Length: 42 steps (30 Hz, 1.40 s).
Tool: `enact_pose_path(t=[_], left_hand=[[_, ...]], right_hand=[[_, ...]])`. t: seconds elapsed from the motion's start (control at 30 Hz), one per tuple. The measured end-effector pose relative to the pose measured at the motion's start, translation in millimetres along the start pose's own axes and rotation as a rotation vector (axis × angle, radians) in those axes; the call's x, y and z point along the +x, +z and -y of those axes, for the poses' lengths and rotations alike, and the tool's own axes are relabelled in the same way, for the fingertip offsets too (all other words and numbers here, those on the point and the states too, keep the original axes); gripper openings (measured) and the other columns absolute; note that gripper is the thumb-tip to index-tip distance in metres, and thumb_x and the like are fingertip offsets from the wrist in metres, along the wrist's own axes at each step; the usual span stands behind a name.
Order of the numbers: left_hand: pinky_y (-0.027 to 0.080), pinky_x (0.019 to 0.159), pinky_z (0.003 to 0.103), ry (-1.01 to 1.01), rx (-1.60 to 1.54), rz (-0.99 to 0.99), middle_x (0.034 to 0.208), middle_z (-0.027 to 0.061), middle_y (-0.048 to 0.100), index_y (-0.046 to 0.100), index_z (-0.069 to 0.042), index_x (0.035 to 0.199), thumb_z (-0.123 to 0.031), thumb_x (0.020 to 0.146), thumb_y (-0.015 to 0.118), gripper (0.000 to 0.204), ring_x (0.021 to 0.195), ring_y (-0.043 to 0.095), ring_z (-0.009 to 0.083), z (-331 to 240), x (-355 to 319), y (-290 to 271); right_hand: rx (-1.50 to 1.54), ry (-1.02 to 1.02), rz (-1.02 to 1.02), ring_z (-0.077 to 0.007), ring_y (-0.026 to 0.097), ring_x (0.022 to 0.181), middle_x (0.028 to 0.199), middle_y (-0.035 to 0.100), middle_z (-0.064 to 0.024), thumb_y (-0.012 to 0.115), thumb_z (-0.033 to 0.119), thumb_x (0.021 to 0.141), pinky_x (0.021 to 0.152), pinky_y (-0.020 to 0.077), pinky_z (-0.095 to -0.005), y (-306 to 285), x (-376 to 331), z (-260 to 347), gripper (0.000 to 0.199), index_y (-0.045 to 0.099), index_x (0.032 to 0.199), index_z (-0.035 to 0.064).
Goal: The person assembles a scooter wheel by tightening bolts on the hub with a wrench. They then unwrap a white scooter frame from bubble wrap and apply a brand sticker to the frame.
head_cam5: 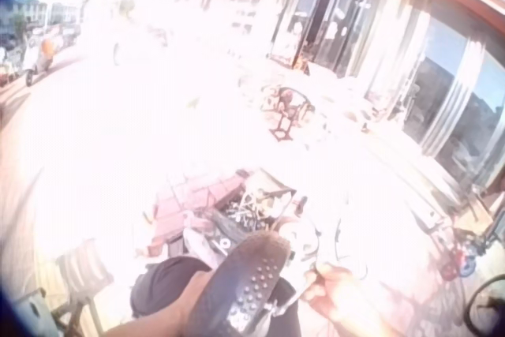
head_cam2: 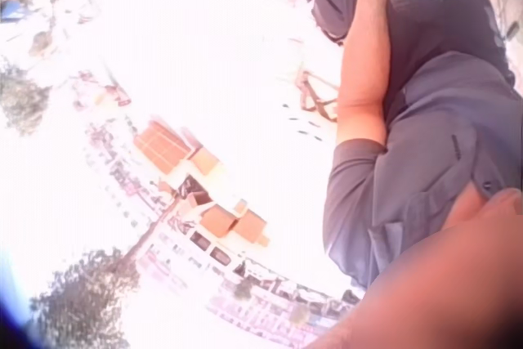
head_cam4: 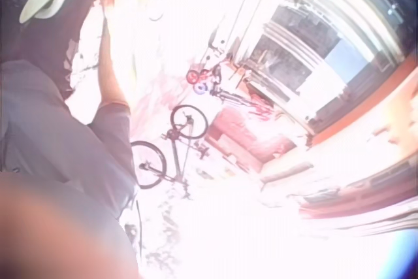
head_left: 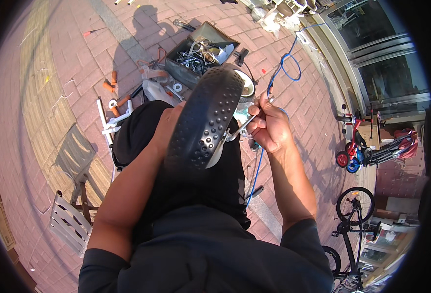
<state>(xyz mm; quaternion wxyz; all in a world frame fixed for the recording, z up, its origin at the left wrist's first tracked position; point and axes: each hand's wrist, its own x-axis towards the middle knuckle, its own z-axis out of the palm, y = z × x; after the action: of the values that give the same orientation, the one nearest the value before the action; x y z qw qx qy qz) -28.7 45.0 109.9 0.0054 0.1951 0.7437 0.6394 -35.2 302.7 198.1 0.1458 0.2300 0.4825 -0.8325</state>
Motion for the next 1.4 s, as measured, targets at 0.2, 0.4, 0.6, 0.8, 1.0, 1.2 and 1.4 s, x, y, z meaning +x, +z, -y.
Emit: enact_pose_path(t=[0.2, 0.4, 0.6, 0.8, 1.0, 1.2, 1.4], left_hand=[[0.057, 0.071, 0.034, 0.025, -0.057, -0.025, 0.087, 0.0128, 0.075, 0.066, 0.000, 0.108, -0.010, 0.093, 0.065, 0.018, 0.075, 0.074, 0.0265, 25, -5, 8], [0.056, 0.067, 0.028, -0.255, -0.306, -0.004, 0.090, 0.0078, 0.074, 0.068, 0.002, 0.106, -0.006, 0.097, 0.062, 0.013, 0.076, 0.071, 0.0152, 48, -8, 18], [0.049, 0.062, 0.034, -0.259, -0.271, -0.154, 0.070, 0.0081, 0.068, 0.065, 0.003, 0.078, -0.032, 0.105, 0.048, 0.048, 0.064, 0.064, 0.0150, 48, -5, 28], [0.050, 0.064, 0.039, -0.125, -0.146, -0.132, 0.072, 0.0186, 0.069, 0.064, 0.004, 0.085, -0.030, 0.104, 0.052, 0.040, 0.064, 0.067, 0.0259, 54, -3, 23], [0.052, 0.070, 0.039, -0.171, -0.261, -0.054, 0.079, 0.0203, 0.071, 0.065, 0.005, 0.094, -0.024, 0.104, 0.051, 0.034, 0.071, 0.071, 0.0278, 54, -5, 22], [0.053, 0.071, 0.039, -0.084, -0.142, -0.065, 0.080, 0.0216, 0.071, 0.065, 0.004, 0.089, -0.026, 0.105, 0.049, 0.038, 0.071, 0.070, 0.0337, 50, -6, 19], [0.053, 0.071, 0.040, -0.241, -0.353, -0.062, 0.080, 0.0231, 0.071, 0.064, 0.004, 0.092, -0.027, 0.104, 0.051, 0.036, 0.072, 0.070, 0.0376, 54, -5, 21]], right_hand=[[-0.074, -0.055, 0.042, -0.0055, 0.037, 0.055, 0.080, 0.057, 0.0006, 0.058, 0.037, 0.109, 0.056, 0.0433, -0.0245, 12, -4, 6, 0.027, 0.061, 0.107, 0.0102], [-0.462, -0.523, 0.235, -0.0083, 0.048, 0.057, 0.076, 0.059, -0.0040, 0.065, 0.036, 0.105, 0.051, 0.0460, -0.0244, 35, -32, -4, 0.031, 0.054, 0.097, 0.0076], [-1.020, -1.014, 0.355, -0.0130, 0.055, 0.062, 0.077, 0.059, -0.0051, 0.073, 0.028, 0.099, 0.053, 0.0440, -0.0282, 39, -65, -35, 0.028, 0.056, 0.097, 0.0059], [-1.593, -1.363, 0.881, -0.0192, 0.055, 0.057, 0.082, 0.064, -0.0073, 0.086, 0.022, 0.081, 0.053, 0.0427, -0.0337, 37, -87, -62, 0.030, 0.061, 0.087, 0.0076], [-0.730, -1.151, 0.451, -0.0175, 0.057, 0.066, 0.078, 0.060, -0.0066, 0.072, 0.022, 0.100, 0.058, 0.0448, -0.0307, 28, -77, -23, 0.028, 0.051, 0.101, 0.0036], [-0.377, -0.590, 0.361, -0.0134, 0.054, 0.070, 0.084, 0.059, -0.0075, 0.062, 0.030, 0.107, 0.062, 0.0496, -0.0272, 33, -39, 2, 0.027, 0.052, 0.105, 0.0053], [-0.521, -0.537, 0.345, -0.0135, 0.049, 0.060, 0.080, 0.057, -0.0061, 0.061, 0.035, 0.106, 0.058, 0.0488, -0.0275, 43, -41, -2, 0.031, 0.051, 0.099, 0.0058]])
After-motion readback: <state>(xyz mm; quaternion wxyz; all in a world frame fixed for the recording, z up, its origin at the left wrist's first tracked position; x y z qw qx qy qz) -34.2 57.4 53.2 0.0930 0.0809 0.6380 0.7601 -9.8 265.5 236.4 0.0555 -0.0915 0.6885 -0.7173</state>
